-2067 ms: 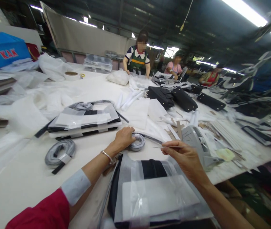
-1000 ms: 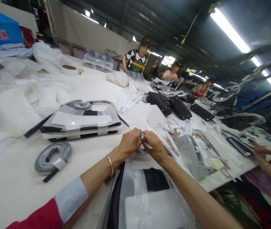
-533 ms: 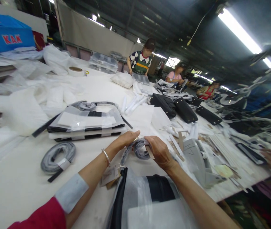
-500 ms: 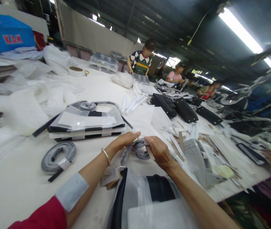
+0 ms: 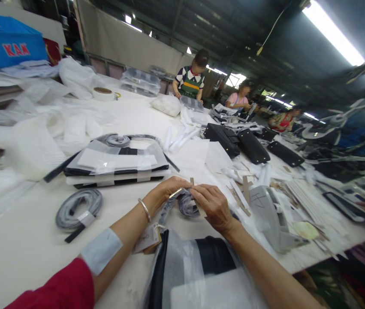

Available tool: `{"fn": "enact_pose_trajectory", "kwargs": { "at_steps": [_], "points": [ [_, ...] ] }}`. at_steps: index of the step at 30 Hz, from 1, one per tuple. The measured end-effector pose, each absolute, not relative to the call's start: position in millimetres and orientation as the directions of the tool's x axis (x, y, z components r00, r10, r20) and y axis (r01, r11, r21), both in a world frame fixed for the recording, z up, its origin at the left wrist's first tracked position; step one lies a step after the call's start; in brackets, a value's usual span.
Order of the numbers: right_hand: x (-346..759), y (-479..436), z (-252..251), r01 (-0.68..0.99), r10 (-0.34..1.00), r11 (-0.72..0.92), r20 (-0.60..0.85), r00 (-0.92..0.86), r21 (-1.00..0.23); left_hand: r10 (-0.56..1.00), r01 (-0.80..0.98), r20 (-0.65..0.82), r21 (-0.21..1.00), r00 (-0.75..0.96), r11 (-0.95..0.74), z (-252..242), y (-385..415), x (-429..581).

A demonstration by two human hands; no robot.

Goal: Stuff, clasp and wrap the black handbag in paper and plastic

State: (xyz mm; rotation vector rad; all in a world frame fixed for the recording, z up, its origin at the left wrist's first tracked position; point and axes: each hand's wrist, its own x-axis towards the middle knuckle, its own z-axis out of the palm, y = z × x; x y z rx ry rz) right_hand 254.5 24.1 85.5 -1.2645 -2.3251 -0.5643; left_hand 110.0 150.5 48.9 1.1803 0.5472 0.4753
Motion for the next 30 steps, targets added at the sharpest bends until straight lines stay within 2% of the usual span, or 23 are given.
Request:
{"fn": "enact_pose_trajectory", "kwargs": {
  "at_steps": [10,13,16,19,23,26,30],
  "points": [
    [264,26,79,0.818,0.671,0.574,0.586,-0.455,-0.023,0.711,0.003,-0.148,0.979,0.687,0.202,43,153,114],
    [262,27,83,0.818,0.727,0.551,0.578,-0.371,-0.168,0.733,0.031,-0.128,0.989,0.668,0.145,43,155,113],
    [255,31,92,0.820,0.833,0.421,0.523,-0.181,-0.388,0.731,0.062,-0.107,0.994,0.674,0.088,46,157,112],
    [250,39,101,0.762,0.944,0.163,0.324,0.064,-0.627,0.709,0.080,-0.072,0.997,0.702,0.022,52,157,109],
    [252,54,103,0.483,0.970,-0.122,-0.001,0.244,-0.867,0.692,0.089,-0.020,0.994,0.722,-0.064,64,155,106],
    [256,60,103,0.257,0.952,-0.216,-0.146,0.267,-0.942,0.686,0.087,0.016,0.989,0.727,-0.116,71,152,104],
    [259,62,108,0.071,0.914,-0.367,-0.346,0.211,-0.927,0.672,0.084,0.041,0.985,0.740,-0.152,76,149,105]
  ]
}}
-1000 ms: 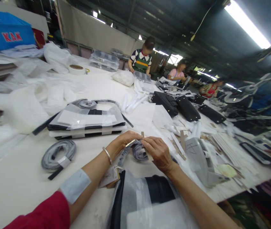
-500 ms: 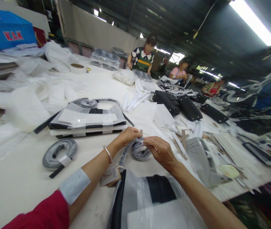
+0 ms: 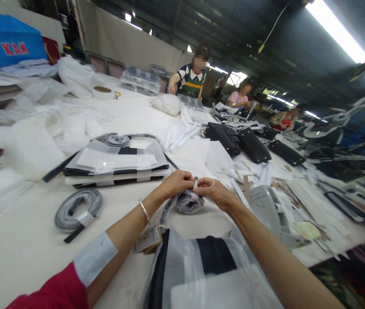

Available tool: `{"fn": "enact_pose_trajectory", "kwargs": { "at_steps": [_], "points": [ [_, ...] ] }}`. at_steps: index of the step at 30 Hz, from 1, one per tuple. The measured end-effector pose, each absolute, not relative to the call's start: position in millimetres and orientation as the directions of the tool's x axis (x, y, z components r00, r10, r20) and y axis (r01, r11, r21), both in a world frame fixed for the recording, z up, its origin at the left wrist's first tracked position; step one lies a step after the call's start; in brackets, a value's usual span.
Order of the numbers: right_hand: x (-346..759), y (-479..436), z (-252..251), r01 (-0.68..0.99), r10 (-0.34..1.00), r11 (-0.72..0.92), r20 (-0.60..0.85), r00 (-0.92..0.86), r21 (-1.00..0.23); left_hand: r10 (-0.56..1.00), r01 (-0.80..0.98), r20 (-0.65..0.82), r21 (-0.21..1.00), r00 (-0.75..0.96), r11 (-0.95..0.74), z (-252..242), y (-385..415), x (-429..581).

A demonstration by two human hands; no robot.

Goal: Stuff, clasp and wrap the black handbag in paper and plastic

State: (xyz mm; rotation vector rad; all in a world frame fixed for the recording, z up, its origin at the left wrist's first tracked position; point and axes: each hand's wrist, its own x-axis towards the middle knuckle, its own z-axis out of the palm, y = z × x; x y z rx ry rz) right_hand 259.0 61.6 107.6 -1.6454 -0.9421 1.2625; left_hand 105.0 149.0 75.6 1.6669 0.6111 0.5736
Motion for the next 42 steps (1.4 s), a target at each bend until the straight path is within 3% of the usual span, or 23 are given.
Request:
{"fn": "enact_pose_trajectory", "kwargs": {
  "at_steps": [3,10,17,22,42],
  "points": [
    [260,60,110,0.036,0.878,-0.463,-0.452,0.157,-0.886,0.677,0.092,0.044,0.982,0.735,-0.165,79,148,105],
    [263,56,109,0.027,0.886,-0.438,-0.426,0.183,-0.899,0.629,0.127,0.007,0.977,0.778,-0.169,91,142,100],
    [267,54,110,0.145,0.930,-0.318,-0.279,0.238,-0.937,0.571,0.233,-0.092,0.956,0.815,-0.178,88,138,102],
    [273,54,113,0.201,0.930,-0.335,-0.289,0.228,-0.920,0.529,0.268,-0.167,0.956,0.832,-0.119,81,135,108],
    [273,49,117,0.467,0.981,-0.161,-0.090,0.170,-0.870,0.580,0.142,-0.222,0.973,0.784,0.180,68,133,115]
  ]
}}
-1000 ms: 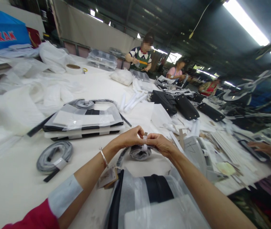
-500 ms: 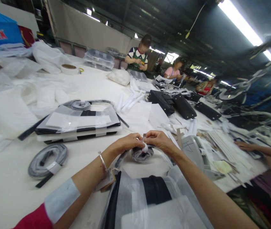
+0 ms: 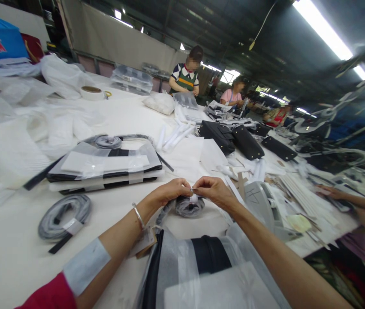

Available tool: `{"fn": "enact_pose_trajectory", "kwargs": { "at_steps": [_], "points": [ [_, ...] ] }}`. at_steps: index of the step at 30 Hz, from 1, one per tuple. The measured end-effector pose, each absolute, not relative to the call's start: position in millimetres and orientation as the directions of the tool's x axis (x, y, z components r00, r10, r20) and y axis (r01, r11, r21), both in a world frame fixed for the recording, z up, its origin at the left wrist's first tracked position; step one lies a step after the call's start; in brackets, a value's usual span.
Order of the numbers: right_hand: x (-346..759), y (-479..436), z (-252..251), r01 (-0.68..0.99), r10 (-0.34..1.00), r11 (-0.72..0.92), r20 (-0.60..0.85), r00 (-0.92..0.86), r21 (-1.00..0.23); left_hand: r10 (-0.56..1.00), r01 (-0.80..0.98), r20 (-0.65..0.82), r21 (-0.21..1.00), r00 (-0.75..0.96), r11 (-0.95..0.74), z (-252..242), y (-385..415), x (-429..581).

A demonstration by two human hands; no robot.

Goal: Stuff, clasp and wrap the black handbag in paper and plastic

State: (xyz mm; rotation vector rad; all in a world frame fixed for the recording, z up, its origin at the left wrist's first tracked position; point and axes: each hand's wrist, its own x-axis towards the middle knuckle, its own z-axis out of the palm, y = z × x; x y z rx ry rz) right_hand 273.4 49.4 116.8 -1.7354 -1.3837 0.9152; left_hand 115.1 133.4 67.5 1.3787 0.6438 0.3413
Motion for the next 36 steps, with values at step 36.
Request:
{"fn": "enact_pose_trajectory", "kwargs": {
  "at_steps": [36],
  "points": [
    [451,-149,151,0.389,0.494,-0.573,0.075,0.866,-0.721,0.543,0.020,-0.306,0.883,0.782,0.468,64,141,117]
  ]
}}
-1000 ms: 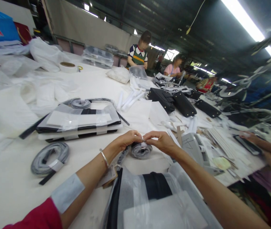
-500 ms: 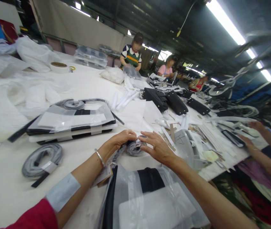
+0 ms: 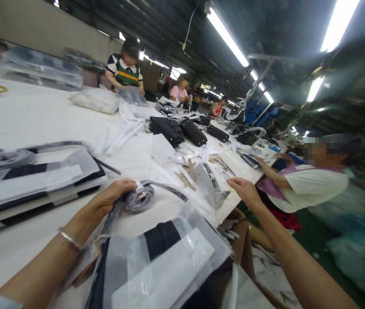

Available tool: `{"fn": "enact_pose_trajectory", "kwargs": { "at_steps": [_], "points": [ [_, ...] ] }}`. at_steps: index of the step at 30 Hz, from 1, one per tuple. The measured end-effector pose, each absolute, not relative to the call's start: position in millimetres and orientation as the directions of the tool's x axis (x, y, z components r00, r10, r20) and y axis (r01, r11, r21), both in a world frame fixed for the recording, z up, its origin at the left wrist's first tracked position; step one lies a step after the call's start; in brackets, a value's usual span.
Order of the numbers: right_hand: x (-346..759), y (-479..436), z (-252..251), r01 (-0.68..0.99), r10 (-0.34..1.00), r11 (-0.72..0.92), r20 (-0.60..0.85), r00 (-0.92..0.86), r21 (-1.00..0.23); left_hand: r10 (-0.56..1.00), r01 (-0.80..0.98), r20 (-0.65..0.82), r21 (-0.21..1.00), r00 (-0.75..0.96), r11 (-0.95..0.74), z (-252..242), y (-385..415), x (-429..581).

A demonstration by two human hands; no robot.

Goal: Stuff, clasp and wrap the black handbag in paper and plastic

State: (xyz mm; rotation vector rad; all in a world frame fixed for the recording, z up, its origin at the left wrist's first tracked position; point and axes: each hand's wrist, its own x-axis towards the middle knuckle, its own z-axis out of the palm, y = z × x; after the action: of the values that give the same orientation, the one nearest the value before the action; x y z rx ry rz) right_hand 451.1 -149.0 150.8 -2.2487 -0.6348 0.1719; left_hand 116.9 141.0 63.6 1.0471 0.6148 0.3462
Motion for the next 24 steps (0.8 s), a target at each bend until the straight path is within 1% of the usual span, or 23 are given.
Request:
{"fn": "enact_pose_trajectory", "kwargs": {
  "at_steps": [3,6,8,11,15,19,24],
  "points": [
    [478,-162,136,0.249,0.491,-0.616,-0.118,0.863,-0.747,0.532,0.027,-0.319,0.874,0.784,0.485,63,142,117],
    [488,-160,127,0.120,0.521,-0.613,-0.286,0.804,-0.781,0.515,0.033,-0.329,0.864,0.791,0.502,60,144,116],
    [492,-157,126,0.064,0.544,-0.601,-0.348,0.764,-0.797,0.506,0.035,-0.334,0.858,0.795,0.512,59,144,117],
    [496,-153,127,0.014,0.557,-0.591,-0.395,0.730,-0.807,0.506,0.036,-0.354,0.844,0.787,0.535,59,144,117],
    [496,-154,125,-0.017,0.556,-0.554,-0.384,0.737,-0.832,0.514,0.046,-0.379,0.836,0.770,0.547,62,143,118],
    [490,-162,120,0.004,0.542,-0.471,-0.285,0.791,-0.882,0.516,0.063,-0.395,0.835,0.760,0.546,64,142,118],
    [481,-185,112,0.036,0.474,-0.389,-0.167,0.865,-0.921,0.535,0.054,-0.372,0.854,0.759,0.517,59,144,118]
  ]
}}
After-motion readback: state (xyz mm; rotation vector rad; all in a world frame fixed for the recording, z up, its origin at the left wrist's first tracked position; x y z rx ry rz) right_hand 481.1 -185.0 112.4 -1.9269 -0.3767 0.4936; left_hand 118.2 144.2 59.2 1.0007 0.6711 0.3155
